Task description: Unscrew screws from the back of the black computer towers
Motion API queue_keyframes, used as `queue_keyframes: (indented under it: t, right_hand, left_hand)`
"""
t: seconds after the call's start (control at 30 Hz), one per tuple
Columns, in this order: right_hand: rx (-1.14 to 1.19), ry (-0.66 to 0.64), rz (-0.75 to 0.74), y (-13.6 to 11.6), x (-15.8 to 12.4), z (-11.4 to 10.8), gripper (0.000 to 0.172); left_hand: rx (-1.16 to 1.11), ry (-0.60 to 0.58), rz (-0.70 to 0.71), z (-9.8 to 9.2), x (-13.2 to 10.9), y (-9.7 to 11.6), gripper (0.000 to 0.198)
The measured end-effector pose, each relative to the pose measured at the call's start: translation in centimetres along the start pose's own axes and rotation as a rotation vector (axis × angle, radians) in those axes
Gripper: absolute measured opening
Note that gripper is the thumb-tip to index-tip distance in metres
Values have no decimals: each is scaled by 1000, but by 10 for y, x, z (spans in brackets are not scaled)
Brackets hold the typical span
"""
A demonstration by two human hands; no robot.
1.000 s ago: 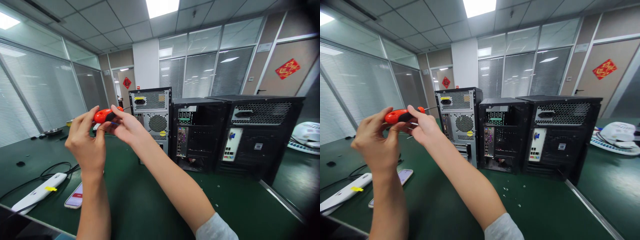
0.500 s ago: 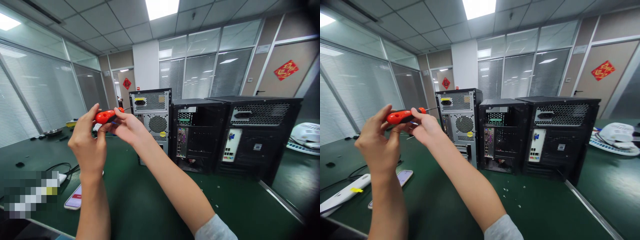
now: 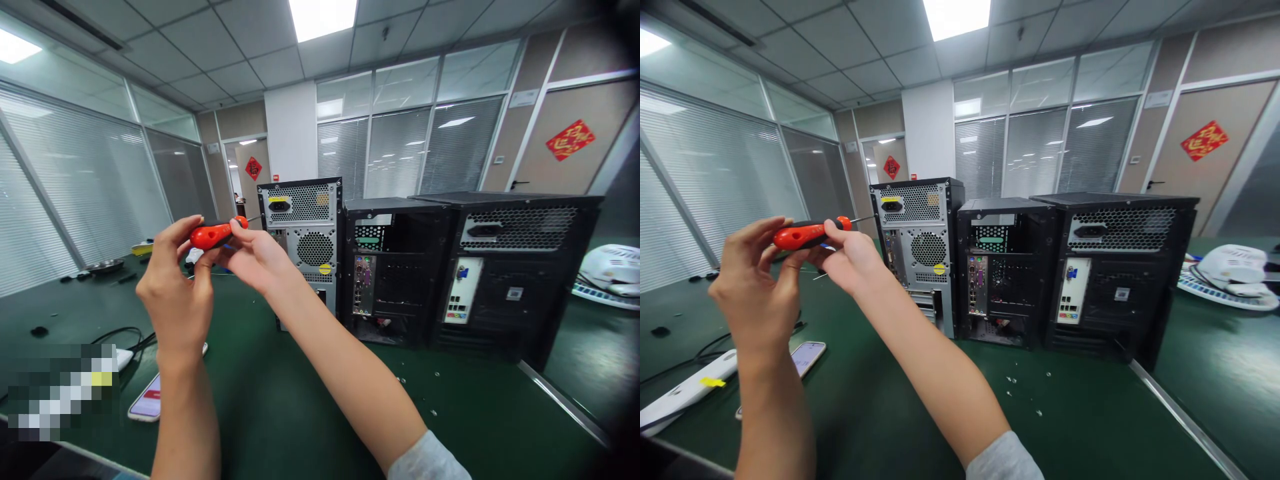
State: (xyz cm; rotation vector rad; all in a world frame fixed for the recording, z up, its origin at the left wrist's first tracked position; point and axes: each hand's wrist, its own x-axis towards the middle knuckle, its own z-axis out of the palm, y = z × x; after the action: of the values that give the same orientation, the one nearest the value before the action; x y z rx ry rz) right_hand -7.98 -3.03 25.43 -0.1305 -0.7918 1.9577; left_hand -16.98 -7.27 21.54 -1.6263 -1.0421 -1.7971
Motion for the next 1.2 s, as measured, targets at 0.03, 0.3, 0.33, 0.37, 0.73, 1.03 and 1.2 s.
queue_keyframes:
  t: [0.03, 0.3, 0.33, 0.37, 0.73, 1.03, 1.2]
  right_hand:
    - [4, 2, 1, 0, 0, 0, 25]
    - [40, -14, -7, 1, 1, 0, 27]
    - [45, -17, -8, 2, 1, 0, 28]
    - [49, -18, -7, 2, 1, 0, 28]
    - [100, -46, -22, 5, 1, 2, 34]
    - [65, -51, -74, 10, -1, 2, 30]
    - [58, -61, -53, 13, 0, -1, 33]
  left_hand:
    - [12, 1, 2, 0, 0, 0, 40]
    - [28, -9, 32, 1, 1, -2, 36]
    - [22, -8, 33, 1, 2, -2, 36]
    - [12, -5, 33, 1, 2, -2, 36]
    - [2, 111, -97, 5, 2, 1, 43]
    - [148, 142, -156, 4, 1, 3, 44]
    - [171, 148, -185, 7, 0, 2, 38]
